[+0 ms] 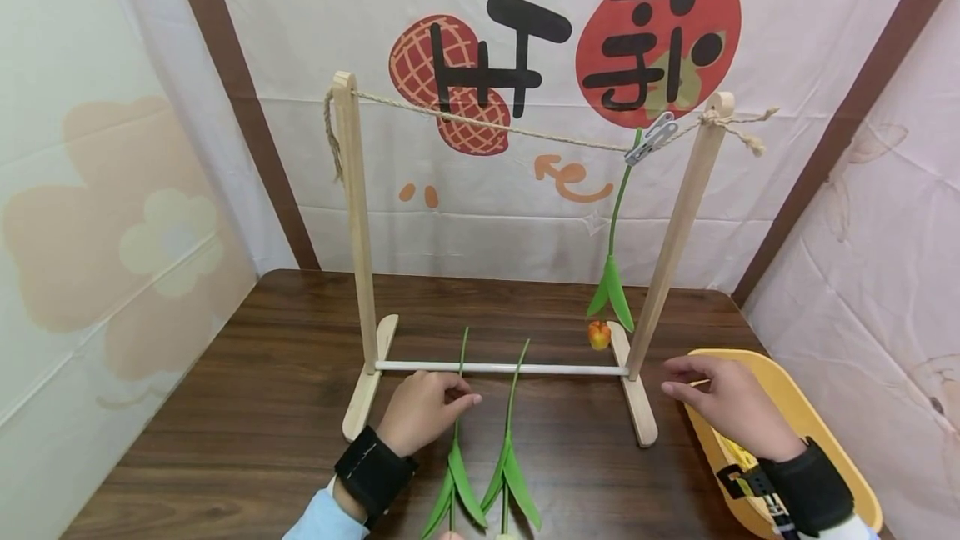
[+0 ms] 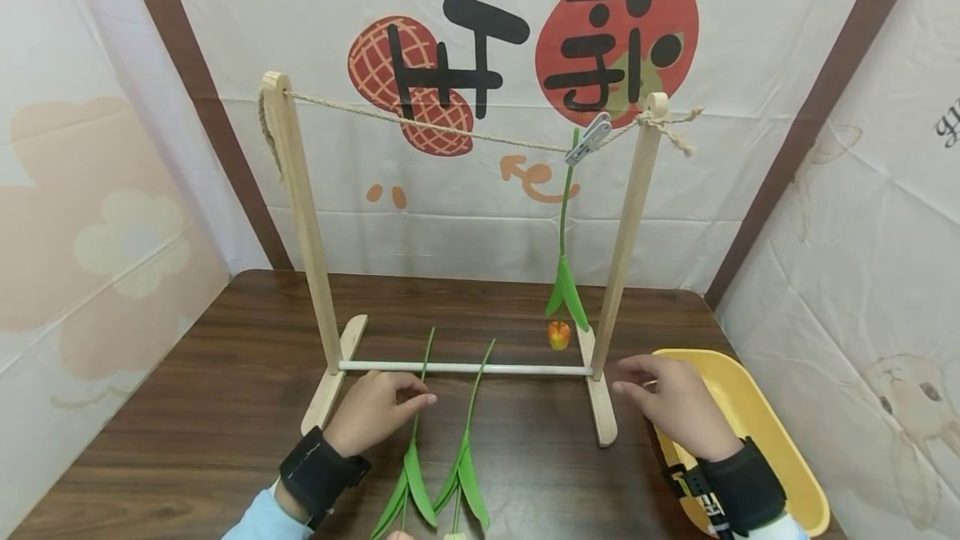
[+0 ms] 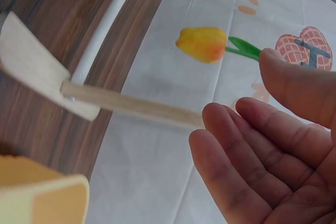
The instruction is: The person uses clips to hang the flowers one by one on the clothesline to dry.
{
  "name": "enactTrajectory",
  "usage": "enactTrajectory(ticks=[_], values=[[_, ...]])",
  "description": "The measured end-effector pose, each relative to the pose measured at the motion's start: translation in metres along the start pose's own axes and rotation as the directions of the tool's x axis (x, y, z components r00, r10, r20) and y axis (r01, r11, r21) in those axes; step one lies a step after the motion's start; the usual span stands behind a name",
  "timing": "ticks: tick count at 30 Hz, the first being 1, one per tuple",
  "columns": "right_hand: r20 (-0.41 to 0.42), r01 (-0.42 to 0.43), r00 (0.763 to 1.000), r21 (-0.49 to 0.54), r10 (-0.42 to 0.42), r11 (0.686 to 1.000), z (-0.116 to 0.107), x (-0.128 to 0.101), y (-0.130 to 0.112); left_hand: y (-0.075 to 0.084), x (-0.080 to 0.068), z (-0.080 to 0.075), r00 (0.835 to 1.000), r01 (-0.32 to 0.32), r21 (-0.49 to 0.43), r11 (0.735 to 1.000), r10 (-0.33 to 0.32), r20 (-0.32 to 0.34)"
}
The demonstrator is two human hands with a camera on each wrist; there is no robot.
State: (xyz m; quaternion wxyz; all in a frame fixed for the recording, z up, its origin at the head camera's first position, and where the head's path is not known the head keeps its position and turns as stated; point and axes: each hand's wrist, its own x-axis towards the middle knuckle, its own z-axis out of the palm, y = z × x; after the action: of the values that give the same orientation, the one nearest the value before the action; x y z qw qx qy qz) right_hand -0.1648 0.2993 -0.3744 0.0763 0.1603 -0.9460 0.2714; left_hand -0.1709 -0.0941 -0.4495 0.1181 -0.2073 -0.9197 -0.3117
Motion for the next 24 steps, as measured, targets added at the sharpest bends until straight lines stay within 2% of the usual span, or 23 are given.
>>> enactTrajectory(ticks=[10, 16, 24], values=[[-0.01, 0.086, 0.996, -0.089, -0.087, 0.992, -0.02, 0.0, 0.017, -0.001, 0.001, 0.0, 1.0, 0.001, 0.02, 1.0, -0.001, -0.006], [0.038, 0.079, 0.996, -0.109, -0.075, 0.991, -0.032, 0.001, 0.029, -0.001, 0.001, -0.001, 1.0, -0.001, 0.025, 1.0, 0.001, -0.005], [0.105, 0.089, 0.992, -0.192, -0.07, 0.977, -0.044, 0.0, 0.055, -0.002, 0.0, 0.0, 1.0, -0.002, 0.023, 1.0, 0.002, 0.0]])
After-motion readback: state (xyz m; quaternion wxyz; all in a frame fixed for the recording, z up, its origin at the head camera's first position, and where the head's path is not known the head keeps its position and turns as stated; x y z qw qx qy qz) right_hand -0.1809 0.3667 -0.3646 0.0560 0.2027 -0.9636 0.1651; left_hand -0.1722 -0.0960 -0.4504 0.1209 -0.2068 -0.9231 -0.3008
